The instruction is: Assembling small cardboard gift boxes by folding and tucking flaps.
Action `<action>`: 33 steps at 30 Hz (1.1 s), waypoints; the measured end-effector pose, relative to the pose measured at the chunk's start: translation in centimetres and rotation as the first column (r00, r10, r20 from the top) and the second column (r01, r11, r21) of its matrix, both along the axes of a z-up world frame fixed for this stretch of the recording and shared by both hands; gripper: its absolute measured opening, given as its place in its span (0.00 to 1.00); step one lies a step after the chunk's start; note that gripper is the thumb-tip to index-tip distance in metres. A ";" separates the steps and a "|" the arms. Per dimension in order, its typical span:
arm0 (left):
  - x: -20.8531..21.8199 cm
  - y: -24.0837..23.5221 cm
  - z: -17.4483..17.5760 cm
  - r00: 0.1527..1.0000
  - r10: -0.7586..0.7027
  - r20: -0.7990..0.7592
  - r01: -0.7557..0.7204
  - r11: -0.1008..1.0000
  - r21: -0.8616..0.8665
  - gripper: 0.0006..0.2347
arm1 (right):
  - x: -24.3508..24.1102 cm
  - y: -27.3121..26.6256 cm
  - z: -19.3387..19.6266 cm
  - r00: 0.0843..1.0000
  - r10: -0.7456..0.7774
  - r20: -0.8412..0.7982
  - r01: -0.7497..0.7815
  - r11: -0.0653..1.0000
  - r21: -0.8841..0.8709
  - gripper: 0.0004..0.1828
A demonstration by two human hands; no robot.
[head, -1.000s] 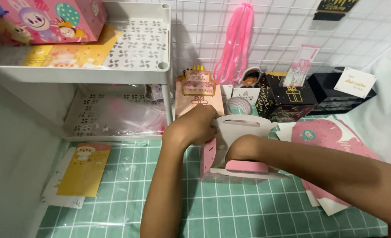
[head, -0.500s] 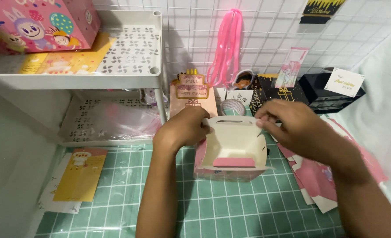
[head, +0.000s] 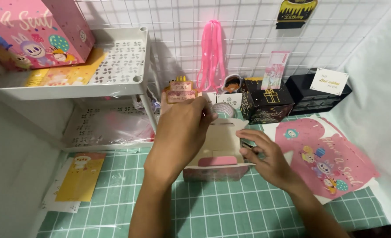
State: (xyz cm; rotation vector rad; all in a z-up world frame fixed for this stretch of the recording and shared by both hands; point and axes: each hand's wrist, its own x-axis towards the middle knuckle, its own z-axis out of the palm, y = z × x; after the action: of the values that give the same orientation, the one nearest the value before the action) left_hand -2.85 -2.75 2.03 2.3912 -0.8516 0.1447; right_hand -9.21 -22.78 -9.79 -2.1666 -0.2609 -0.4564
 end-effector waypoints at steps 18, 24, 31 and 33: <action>-1.5 2.6 -16.2 0.897 0.043 0.441 0.295 0.684 -0.667 0.24 | 0.3 0.7 -3.6 0.989 -0.045 0.142 0.022 0.987 0.160 0.21; -2.2 1.9 -16.3 0.911 -0.110 0.398 0.367 0.659 -0.657 0.19 | 1.7 1.0 -3.7 0.945 -0.031 0.325 -0.037 0.979 0.202 0.15; 0.4 0.3 -16.7 0.824 -0.209 0.527 0.550 0.522 -0.652 0.05 | 3.1 0.7 -4.4 0.896 0.022 0.443 -0.136 0.964 0.228 0.13; 1.1 -0.1 -17.8 0.797 -0.233 0.558 0.590 0.503 -0.632 0.05 | 3.1 0.5 -5.2 0.889 0.016 0.458 -0.129 0.967 0.218 0.13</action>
State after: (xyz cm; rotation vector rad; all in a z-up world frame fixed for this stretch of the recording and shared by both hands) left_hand -1.78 -2.83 -15.73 1.2569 -1.2256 0.6929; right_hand -6.15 -22.29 -14.97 -1.7808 -0.5148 -0.9052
